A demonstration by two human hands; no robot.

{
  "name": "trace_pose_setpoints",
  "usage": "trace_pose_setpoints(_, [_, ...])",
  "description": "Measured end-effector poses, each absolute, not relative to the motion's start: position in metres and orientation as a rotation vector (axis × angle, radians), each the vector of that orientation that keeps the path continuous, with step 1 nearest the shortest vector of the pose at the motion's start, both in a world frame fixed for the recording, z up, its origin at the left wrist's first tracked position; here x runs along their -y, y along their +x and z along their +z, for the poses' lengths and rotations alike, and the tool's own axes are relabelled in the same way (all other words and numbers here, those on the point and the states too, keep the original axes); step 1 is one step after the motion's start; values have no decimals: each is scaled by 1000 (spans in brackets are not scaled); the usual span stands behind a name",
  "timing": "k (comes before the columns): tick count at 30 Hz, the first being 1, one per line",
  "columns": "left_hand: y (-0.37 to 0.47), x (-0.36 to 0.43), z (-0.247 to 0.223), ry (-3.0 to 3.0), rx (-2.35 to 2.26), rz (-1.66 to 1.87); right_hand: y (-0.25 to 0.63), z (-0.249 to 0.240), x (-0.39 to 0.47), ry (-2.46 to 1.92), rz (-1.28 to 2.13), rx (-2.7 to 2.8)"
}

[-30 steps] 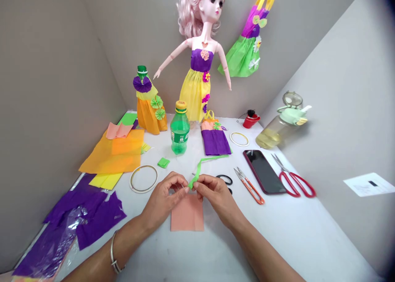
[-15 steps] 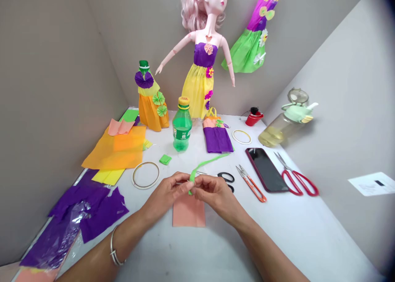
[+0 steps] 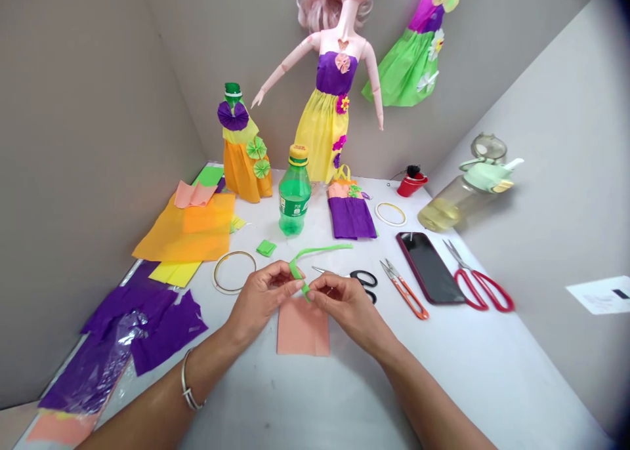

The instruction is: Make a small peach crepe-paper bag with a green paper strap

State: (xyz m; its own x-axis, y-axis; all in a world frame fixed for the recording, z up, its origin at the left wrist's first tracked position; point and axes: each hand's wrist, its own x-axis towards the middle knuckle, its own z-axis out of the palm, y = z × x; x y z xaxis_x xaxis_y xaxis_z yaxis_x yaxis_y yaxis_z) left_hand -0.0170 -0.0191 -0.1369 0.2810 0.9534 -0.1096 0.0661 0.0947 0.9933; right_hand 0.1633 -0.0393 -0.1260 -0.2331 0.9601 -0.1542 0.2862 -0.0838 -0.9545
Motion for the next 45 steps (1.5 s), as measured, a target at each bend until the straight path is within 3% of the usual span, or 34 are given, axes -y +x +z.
trace_pose_setpoints(12, [-18, 16, -159, 1729, -1358, 759, 165, -149, 41, -1536, 919, 1971])
trace_pose_setpoints(45, [-18, 15, -160, 1921, -1382, 693, 160, -155, 39, -1631, 817, 2088])
